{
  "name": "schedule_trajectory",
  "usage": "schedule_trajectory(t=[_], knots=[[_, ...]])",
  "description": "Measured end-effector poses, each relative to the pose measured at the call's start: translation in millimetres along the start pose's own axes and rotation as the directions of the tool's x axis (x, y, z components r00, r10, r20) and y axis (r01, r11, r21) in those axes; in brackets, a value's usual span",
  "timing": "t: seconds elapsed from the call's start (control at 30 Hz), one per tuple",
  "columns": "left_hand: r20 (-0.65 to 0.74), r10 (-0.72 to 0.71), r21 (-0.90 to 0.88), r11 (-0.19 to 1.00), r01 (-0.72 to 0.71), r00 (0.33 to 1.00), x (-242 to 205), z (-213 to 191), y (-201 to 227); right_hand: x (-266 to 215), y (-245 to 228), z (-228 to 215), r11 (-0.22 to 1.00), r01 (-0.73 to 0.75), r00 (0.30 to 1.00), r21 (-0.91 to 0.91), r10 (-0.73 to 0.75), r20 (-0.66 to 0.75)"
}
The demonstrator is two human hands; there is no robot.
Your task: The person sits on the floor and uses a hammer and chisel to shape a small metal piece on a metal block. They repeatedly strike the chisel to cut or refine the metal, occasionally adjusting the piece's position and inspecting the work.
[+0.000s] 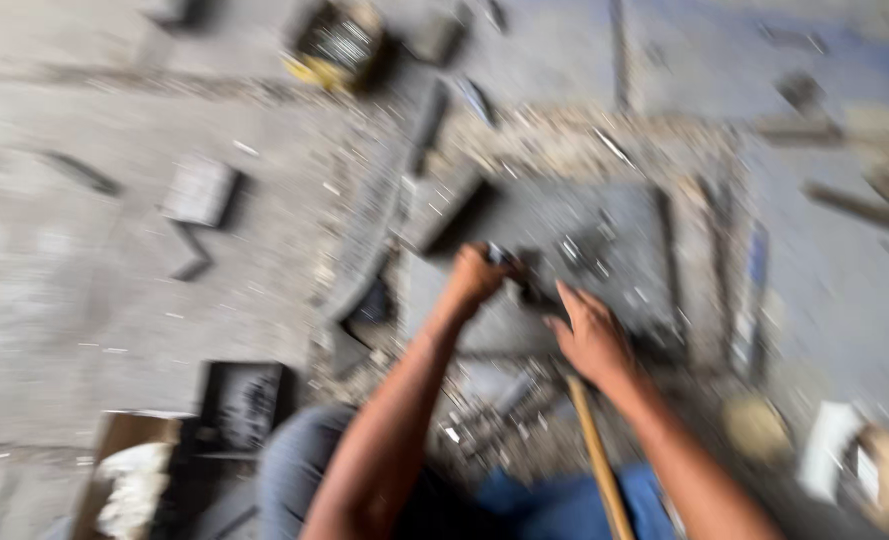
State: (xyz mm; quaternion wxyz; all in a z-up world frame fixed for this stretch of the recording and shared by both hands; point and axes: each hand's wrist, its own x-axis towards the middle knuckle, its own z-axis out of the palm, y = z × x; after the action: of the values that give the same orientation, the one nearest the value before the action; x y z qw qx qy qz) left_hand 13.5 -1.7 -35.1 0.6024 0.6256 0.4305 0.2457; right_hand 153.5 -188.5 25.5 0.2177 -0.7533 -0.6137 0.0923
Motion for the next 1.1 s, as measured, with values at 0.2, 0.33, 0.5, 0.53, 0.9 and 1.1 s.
schedule_trajectory(t=[0.2,0.33,0.5,0.53,0.9,1.1], knots=[[0.022,-0.12,0.034,0.992,0.119,0.993,-8,18,-13,-86,17,-66,0.941,-0.256,0.966,0.223,0.254,0.041],[-0.037,-0.112,0.175,0.978,0.117,0.993,-16,22,-16,-141,45,-57,0.778,-0.385,0.899,0.497,0.437,0.013],[-0.054,-0.03,0.318,0.947,0.046,0.998,-23,20,-14,-168,56,-39,0.601,-0.524,0.792,0.604,0.604,0.087],[-0.056,-0.031,0.323,0.945,0.047,0.998,-22,19,-8,-166,55,-39,0.561,-0.561,0.761,0.609,0.639,0.112],[0.222,0.217,-0.37,0.921,-0.124,0.951,-24,0,43,-124,44,-52,-0.168,-0.683,0.573,0.71,0.48,0.665],[0.353,0.325,-0.256,0.935,-0.244,0.877,-35,3,49,-122,37,-40,-0.154,-0.677,0.571,0.72,0.506,0.646]])
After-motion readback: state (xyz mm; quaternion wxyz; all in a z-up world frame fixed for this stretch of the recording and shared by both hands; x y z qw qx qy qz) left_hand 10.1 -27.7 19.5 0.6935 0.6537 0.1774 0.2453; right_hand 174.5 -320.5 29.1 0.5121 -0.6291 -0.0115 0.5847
